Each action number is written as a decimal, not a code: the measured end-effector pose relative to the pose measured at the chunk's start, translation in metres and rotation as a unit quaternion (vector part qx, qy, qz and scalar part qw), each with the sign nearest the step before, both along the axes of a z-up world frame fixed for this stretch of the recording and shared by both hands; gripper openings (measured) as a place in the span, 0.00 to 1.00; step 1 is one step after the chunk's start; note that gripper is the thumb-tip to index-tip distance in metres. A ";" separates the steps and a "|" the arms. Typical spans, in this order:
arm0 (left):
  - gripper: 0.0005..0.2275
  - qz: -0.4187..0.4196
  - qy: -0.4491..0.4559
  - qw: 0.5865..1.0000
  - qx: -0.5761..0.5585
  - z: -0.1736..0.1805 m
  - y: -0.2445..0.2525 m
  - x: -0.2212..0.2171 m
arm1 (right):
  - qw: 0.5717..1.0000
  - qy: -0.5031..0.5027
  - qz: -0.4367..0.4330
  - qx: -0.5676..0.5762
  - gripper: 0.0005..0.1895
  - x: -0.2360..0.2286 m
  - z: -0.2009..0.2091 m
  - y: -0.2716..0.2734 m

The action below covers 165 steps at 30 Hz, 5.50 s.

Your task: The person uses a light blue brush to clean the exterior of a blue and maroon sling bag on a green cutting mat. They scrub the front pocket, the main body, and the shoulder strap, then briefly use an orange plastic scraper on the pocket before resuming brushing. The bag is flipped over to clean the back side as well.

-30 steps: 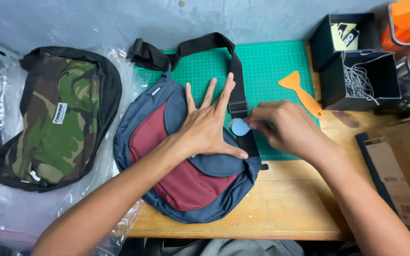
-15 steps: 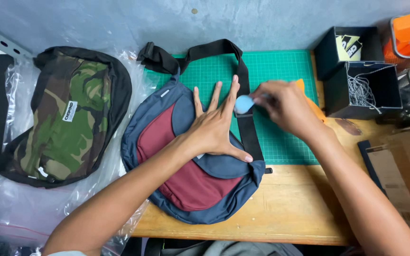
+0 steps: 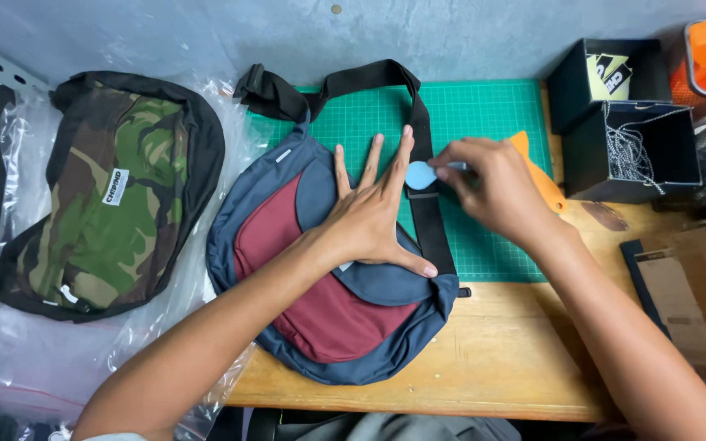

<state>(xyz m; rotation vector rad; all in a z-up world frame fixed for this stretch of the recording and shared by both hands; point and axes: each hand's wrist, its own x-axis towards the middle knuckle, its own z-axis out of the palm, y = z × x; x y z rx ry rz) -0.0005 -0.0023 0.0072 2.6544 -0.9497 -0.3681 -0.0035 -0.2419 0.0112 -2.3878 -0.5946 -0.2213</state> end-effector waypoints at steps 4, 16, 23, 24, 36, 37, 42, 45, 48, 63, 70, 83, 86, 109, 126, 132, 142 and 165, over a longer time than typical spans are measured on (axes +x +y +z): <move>0.89 -0.006 -0.006 1.000 -0.013 -0.007 0.002 0.001 | 0.995 0.091 0.041 -0.016 0.05 -0.036 0.013 -0.018; 0.88 -0.014 -0.031 0.999 -0.017 -0.008 0.002 0.001 | 0.990 -0.020 0.012 -0.142 0.08 -0.045 0.011 -0.024; 0.87 -0.023 -0.023 0.999 -0.005 -0.008 0.000 0.001 | 0.997 -0.017 0.005 -0.078 0.03 -0.043 -0.025 0.001; 0.87 -0.022 -0.033 0.999 -0.002 -0.009 0.000 0.002 | 0.998 -0.020 0.004 -0.060 0.04 -0.041 -0.030 0.008; 0.87 -0.031 -0.041 0.998 -0.024 -0.011 0.004 0.002 | 0.995 -0.028 -0.019 -0.098 0.04 -0.038 -0.011 -0.023; 0.87 -0.034 -0.041 0.998 -0.024 -0.012 0.004 0.001 | 0.995 -0.027 -0.021 -0.098 0.04 -0.040 -0.007 -0.022; 0.88 -0.022 -0.071 0.996 -0.044 -0.018 0.005 0.000 | 0.963 0.267 0.035 -0.024 0.11 -0.053 0.036 -0.041; 0.87 -0.029 -0.069 0.996 -0.051 -0.019 0.006 0.001 | 0.960 0.262 0.025 -0.090 0.12 -0.057 0.044 -0.042; 0.87 -0.028 -0.070 0.996 -0.048 -0.017 0.006 0.001 | 0.995 0.087 0.009 0.036 0.09 -0.043 0.035 -0.028; 0.80 -0.028 -0.106 0.992 -0.056 -0.032 0.006 0.003 | 0.995 0.025 -0.096 0.024 0.03 0.037 0.020 -0.027; 0.63 -0.022 -0.160 0.984 -0.071 -0.016 0.002 -0.014 | 0.999 0.037 -0.038 0.012 0.02 0.054 -0.003 -0.021; 0.34 -0.106 -0.179 0.969 -0.132 -0.001 -0.020 -0.061 | 1.000 -0.007 0.028 -0.002 0.02 0.126 -0.026 0.020; 0.30 -0.121 -0.223 0.962 -0.105 -0.003 -0.019 -0.062 | 0.997 -0.050 0.054 -0.014 0.03 0.147 -0.032 0.034; 0.19 -0.036 -0.191 0.969 -0.155 -0.028 -0.005 0.000 | 0.978 0.092 -0.169 0.079 0.05 -0.048 0.047 -0.019; 0.20 -0.056 -0.225 0.965 -0.121 -0.037 0.005 0.005 | 0.992 0.117 -0.032 -0.013 0.05 -0.073 0.013 -0.015; 0.16 -0.062 -0.200 0.970 -0.125 -0.034 0.007 0.009 | 0.972 0.166 -0.132 0.105 0.06 -0.126 0.057 -0.032; 0.19 -0.061 -0.145 0.979 -0.132 -0.019 0.007 0.012 | 0.959 0.077 -0.254 0.094 0.08 -0.156 0.027 -0.023; 0.08 0.123 -0.094 0.987 -0.048 0.058 0.111 0.064 | 0.960 -0.124 -0.248 0.032 0.30 -0.090 -0.012 -0.054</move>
